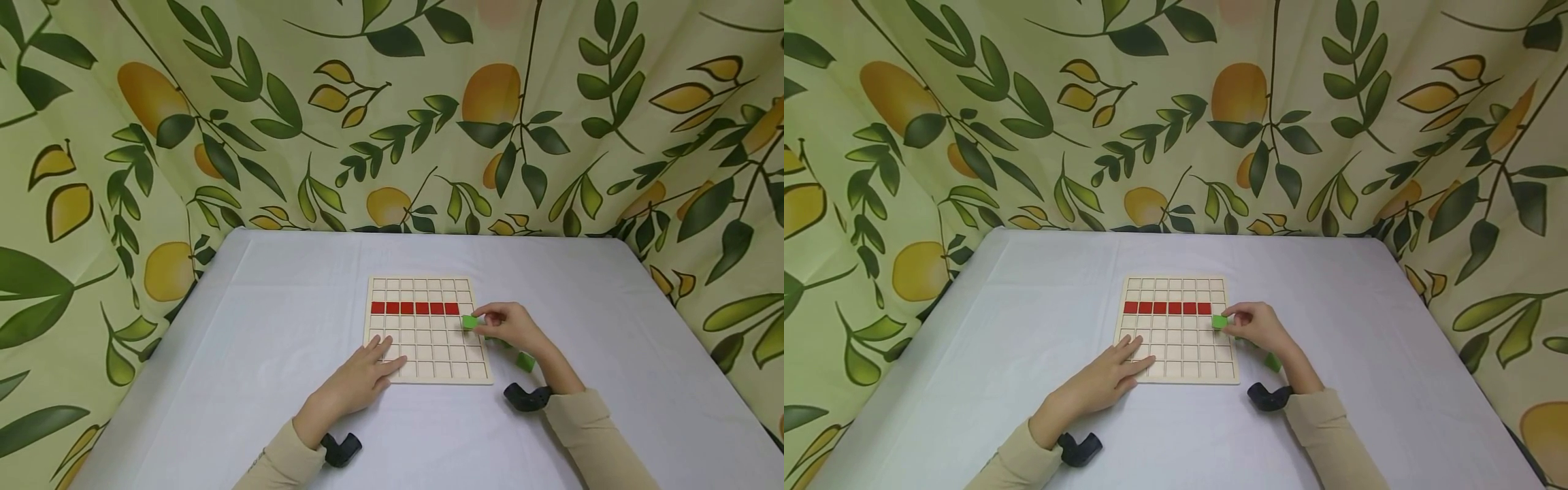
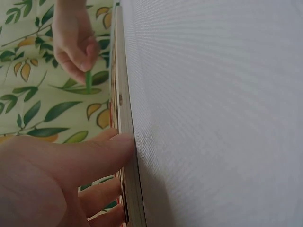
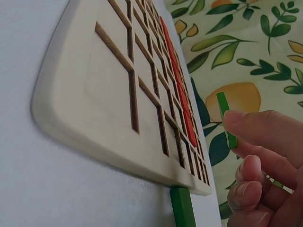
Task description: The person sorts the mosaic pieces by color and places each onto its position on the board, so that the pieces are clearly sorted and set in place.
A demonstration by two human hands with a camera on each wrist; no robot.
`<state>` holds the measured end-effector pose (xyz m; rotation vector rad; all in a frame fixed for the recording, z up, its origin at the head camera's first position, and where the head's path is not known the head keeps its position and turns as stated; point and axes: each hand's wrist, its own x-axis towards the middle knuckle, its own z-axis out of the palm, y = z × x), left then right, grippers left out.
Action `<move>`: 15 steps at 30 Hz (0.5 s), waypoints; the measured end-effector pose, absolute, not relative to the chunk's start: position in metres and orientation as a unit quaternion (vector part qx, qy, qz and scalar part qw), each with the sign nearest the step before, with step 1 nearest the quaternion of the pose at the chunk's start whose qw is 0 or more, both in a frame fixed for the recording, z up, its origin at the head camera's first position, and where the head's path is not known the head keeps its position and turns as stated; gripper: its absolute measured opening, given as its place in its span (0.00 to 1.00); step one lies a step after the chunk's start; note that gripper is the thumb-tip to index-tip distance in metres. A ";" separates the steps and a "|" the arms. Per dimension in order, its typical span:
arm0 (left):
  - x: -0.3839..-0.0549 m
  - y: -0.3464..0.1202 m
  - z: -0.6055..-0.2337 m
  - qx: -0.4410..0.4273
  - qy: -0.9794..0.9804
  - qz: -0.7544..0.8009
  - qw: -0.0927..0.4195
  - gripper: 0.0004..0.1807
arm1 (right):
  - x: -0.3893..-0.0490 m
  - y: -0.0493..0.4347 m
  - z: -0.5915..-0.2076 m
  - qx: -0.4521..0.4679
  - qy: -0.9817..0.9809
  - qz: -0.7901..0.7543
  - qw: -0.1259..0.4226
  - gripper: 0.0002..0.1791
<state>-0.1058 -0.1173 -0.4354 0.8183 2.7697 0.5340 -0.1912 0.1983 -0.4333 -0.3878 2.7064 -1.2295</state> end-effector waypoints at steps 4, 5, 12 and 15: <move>-0.106 -0.117 -0.435 0.278 0.939 0.177 0.101 0.23 | -0.193 0.195 -0.433 -0.137 0.897 -0.413 0.074 0.16; -0.106 -0.117 -0.435 0.278 0.939 0.177 0.101 0.23 | -0.193 0.194 -0.433 -0.138 0.897 -0.413 0.075 0.16; -0.106 -0.117 -0.435 0.278 0.939 0.174 0.101 0.24 | -0.194 0.187 -0.432 -0.143 0.894 -0.416 0.081 0.15; -0.106 -0.117 -0.436 0.278 0.939 0.178 0.102 0.24 | -0.194 0.184 -0.431 -0.146 0.892 -0.420 0.083 0.15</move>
